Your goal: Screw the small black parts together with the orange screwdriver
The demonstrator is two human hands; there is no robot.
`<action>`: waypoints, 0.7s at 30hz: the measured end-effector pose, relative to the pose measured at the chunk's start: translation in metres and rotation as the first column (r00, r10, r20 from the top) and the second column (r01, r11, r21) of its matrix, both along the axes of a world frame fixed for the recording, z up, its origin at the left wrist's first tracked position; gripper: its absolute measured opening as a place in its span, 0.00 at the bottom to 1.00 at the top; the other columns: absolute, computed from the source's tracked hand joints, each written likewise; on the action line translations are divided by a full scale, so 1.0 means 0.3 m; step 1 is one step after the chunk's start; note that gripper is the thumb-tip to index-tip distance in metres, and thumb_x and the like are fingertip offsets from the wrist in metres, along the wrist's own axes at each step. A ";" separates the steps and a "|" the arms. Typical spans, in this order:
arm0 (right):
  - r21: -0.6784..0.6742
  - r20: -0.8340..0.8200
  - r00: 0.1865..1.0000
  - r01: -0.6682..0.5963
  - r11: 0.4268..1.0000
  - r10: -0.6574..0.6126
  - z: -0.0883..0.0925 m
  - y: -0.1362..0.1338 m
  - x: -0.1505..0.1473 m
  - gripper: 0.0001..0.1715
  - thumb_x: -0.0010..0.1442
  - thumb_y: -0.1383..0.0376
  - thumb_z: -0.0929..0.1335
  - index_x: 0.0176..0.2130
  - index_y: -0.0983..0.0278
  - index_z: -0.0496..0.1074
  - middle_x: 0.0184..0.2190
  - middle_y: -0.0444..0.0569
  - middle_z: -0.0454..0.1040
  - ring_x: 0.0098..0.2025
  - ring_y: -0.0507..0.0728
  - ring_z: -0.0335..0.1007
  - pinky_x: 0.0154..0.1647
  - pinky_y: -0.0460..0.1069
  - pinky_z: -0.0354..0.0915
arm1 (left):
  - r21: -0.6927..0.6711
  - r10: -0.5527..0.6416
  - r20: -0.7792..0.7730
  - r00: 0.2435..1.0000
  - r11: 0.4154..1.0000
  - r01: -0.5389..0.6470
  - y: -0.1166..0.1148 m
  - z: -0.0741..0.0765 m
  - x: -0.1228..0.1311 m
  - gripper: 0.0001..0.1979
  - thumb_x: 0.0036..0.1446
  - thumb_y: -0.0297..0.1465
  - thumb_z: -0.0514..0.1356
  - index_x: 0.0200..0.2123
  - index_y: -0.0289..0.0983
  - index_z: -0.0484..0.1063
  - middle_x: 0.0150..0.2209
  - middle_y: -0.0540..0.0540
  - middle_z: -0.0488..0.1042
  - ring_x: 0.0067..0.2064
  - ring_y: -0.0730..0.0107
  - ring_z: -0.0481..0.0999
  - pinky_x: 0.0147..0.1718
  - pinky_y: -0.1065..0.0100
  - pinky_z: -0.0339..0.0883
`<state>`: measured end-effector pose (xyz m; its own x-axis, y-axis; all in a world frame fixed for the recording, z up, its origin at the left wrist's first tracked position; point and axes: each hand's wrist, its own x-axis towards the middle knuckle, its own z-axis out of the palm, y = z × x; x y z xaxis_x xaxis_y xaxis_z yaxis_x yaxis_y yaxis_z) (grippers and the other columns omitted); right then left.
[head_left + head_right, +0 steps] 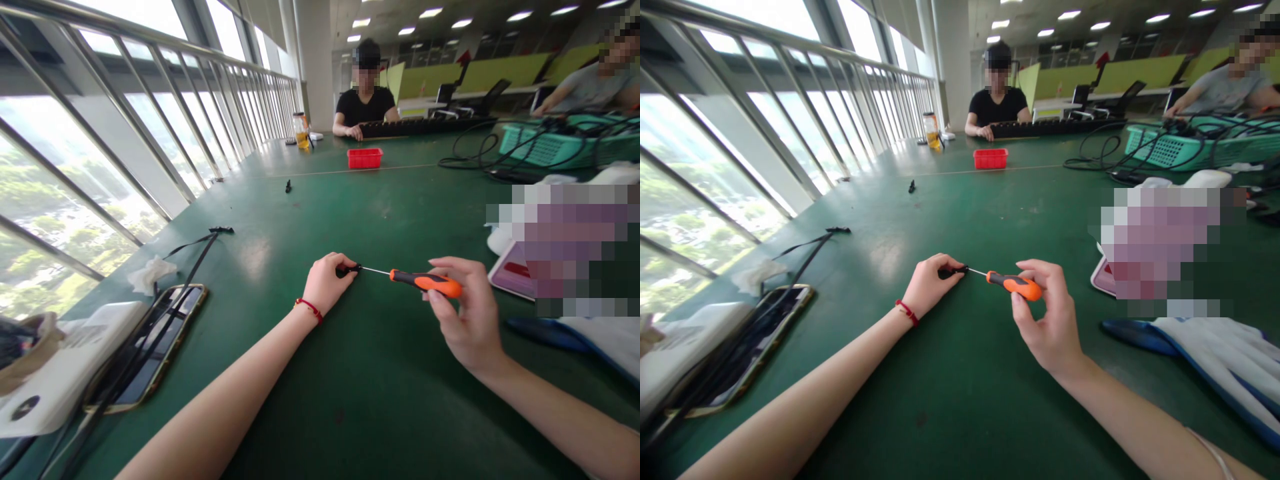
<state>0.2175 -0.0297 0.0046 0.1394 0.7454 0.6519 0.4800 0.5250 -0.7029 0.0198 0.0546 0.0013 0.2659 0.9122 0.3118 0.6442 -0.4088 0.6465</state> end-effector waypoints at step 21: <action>-0.092 0.075 0.997 0.014 0.996 -0.007 0.001 -0.008 -0.003 0.10 0.58 0.61 0.65 0.41 0.60 0.68 0.30 0.46 0.70 0.31 0.55 0.69 0.31 0.52 0.66 | 0.009 0.001 0.003 1.000 1.000 -0.001 0.001 -0.003 0.000 0.05 0.49 0.26 0.61 0.31 0.37 0.75 0.33 0.49 0.77 0.35 0.70 0.74 0.37 0.69 0.68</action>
